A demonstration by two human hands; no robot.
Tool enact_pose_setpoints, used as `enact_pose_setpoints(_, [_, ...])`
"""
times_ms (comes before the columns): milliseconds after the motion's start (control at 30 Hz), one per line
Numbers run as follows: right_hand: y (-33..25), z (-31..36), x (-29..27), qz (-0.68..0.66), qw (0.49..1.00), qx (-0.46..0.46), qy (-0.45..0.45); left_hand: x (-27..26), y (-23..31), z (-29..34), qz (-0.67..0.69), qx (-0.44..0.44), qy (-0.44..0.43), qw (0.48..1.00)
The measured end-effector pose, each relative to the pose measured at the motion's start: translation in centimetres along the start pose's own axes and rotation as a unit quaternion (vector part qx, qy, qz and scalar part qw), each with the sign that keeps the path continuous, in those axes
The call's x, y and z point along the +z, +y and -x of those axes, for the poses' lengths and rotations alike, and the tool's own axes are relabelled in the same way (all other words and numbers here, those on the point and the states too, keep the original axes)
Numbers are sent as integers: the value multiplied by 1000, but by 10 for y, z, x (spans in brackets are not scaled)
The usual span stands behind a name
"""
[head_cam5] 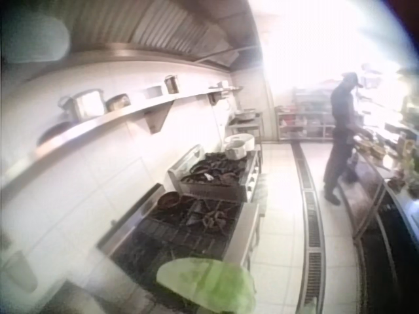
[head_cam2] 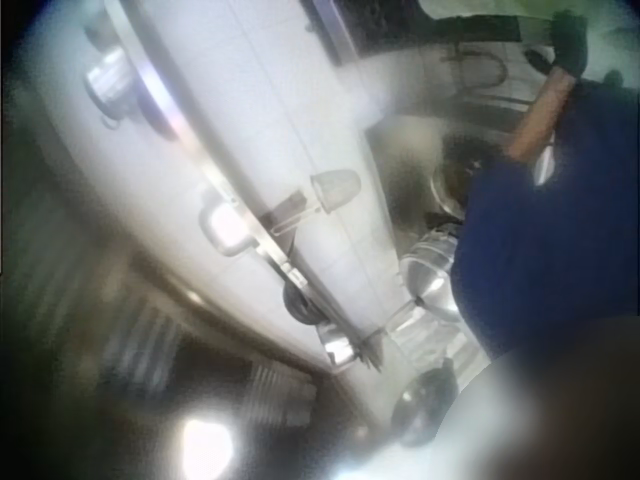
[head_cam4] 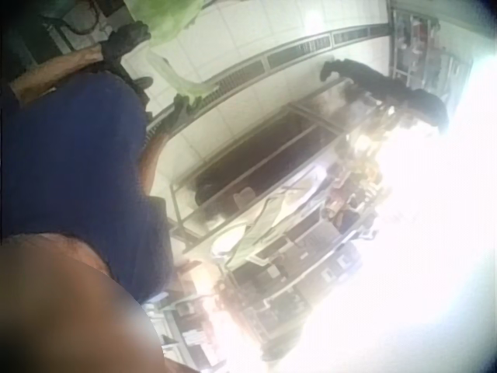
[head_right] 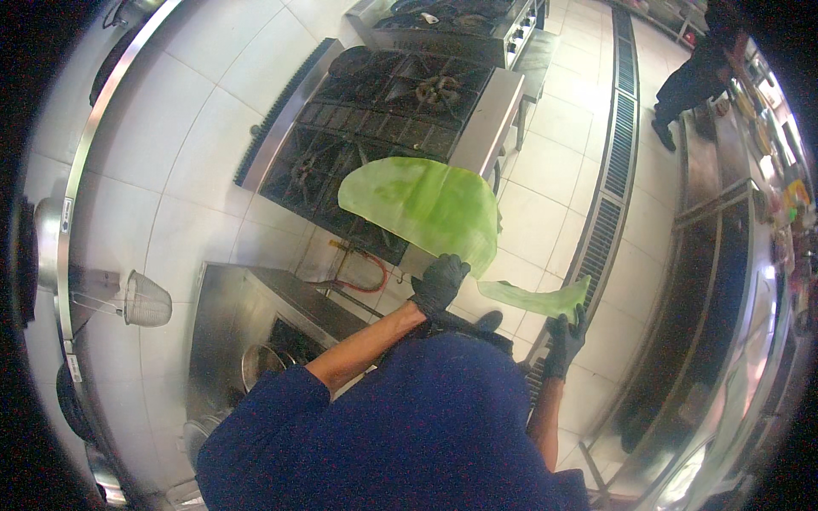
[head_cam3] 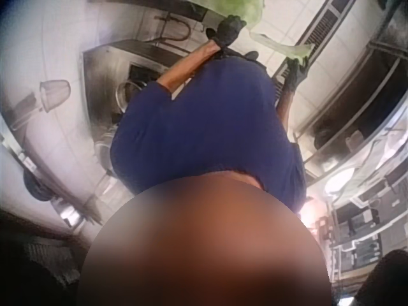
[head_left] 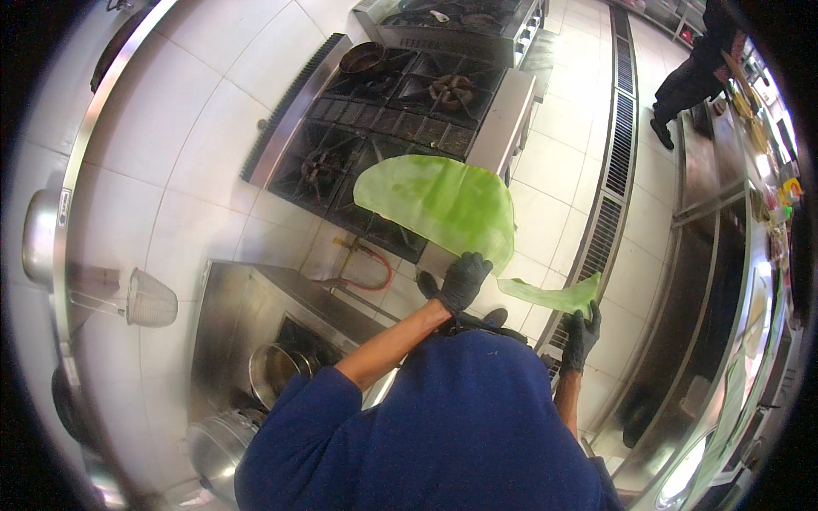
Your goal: The person repeatedly picks up large green leaves, places them over a gas stove burner to heat them, then removes and stacks them on a stainless steel counter. The process is repeated multiple times with different leaves.
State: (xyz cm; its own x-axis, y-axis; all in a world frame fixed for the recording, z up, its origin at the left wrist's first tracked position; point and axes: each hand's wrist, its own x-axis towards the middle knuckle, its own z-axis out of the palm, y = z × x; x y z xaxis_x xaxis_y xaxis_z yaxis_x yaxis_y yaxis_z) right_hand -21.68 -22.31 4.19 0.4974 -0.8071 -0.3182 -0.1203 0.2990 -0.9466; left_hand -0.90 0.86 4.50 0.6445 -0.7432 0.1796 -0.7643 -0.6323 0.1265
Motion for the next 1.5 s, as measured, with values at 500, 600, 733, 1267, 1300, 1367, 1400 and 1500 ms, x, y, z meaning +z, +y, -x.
enact_pose_setpoints(500, [-7,-2,-26,-33,999,-10,15,-5,20,-16,-28,20,35,999])
enact_pose_setpoints(600, [-10,-4,-35,-32,999,-3,21,-1,22,-18,-47,36,20,998])
enact_pose_setpoints(733, [-11,-6,-42,-21,999,-13,21,-1,28,-19,-25,35,-23,999])
enact_pose_setpoints(1267, [-41,1,-96,-33,991,-1,128,-6,80,-83,73,195,26,978])
enact_pose_setpoints(1300, [-41,-2,-99,-12,990,-34,140,1,82,-94,38,203,24,978])
enact_pose_setpoints(1367, [-44,-8,-108,64,981,-71,169,14,88,-118,73,201,50,976])
enact_pose_setpoints(1400, [-45,-8,-115,133,969,-82,190,18,94,-131,134,218,75,964])
enact_pose_setpoints(1500, [-56,-17,-139,275,928,-73,239,25,121,-173,242,222,-15,945])
